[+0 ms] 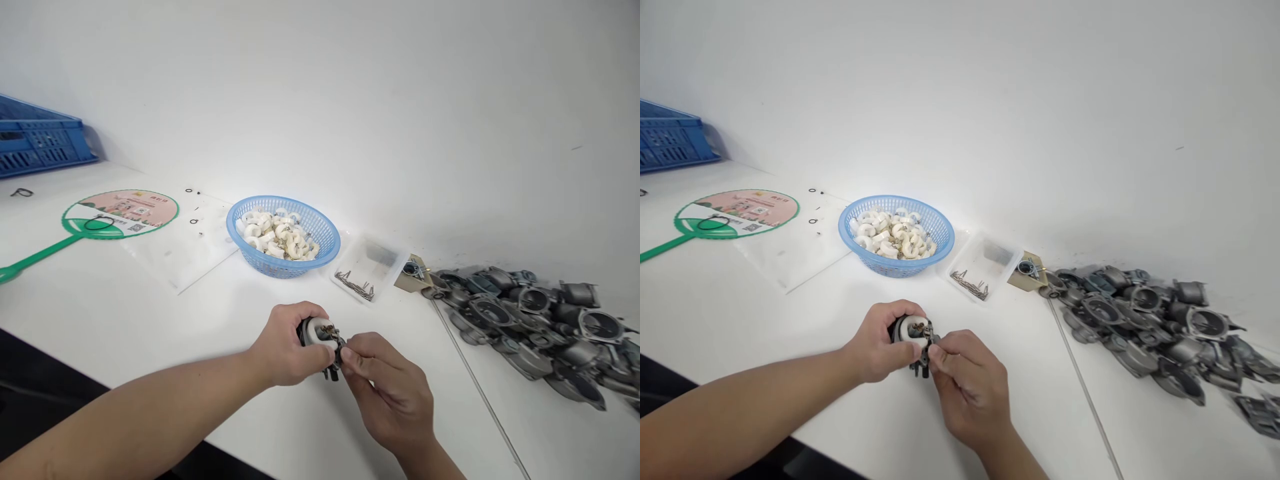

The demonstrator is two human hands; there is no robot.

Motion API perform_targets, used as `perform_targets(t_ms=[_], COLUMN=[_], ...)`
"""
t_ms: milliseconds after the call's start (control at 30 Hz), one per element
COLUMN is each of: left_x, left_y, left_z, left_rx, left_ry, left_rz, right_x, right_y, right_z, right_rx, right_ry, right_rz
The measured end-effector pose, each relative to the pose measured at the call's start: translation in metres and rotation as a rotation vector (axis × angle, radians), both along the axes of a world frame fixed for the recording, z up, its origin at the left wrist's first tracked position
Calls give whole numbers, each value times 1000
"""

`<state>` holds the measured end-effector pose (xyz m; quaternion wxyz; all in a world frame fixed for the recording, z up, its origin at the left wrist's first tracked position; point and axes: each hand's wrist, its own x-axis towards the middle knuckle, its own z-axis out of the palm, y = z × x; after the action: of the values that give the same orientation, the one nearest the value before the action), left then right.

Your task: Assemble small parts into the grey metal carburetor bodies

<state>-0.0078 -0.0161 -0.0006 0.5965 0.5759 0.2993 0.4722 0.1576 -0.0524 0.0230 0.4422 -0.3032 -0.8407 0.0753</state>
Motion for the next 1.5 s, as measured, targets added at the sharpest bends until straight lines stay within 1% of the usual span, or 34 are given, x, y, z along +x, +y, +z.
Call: perform_targets(t_ms=[133, 233, 433, 533, 633, 700, 767, 867, 967, 1133, 1267, 1500], left_x=[-1, -2, -3, -3, -4, -4, -3, -3, -1, 1, 1, 3], left_y=[-1, -1, -2, -3, -3, -3, -3, -2, -2, -3, -3, -3], left_z=[1, 3, 4, 4, 6, 7, 6, 4, 1, 0, 0, -2], left_rx=[155, 192, 282, 314, 347, 356, 331, 252, 169, 38, -13, -72], left_ry=[46, 63, 63, 66, 65, 63, 53, 27, 12, 19, 0, -27], left_rz=[19, 29, 56, 63, 73, 64, 43, -1, -40, -82, -113, -172], right_x=[-1, -2, -4, -5, -4, -2, -1, -3, -6, -6, -4, -2], right_y=[-1, -3, -7, -8, -8, -9, -9, -10, -11, -12, -12, -12], right_z=[1, 1, -1, -6, -16, -23, -28, -30, -29, -31, -32, -33], right_rx=[-53, -68, -122, -157, -202, -260, -359, -521, -608, -638, -620, -656], right_ry=[39, 58, 159, 228, 343, 414, 482, 581, 646, 681, 667, 693], right_rz=[11, -3, 7, 3, -9, -22, -29, -33, -47, -69, -72, -74])
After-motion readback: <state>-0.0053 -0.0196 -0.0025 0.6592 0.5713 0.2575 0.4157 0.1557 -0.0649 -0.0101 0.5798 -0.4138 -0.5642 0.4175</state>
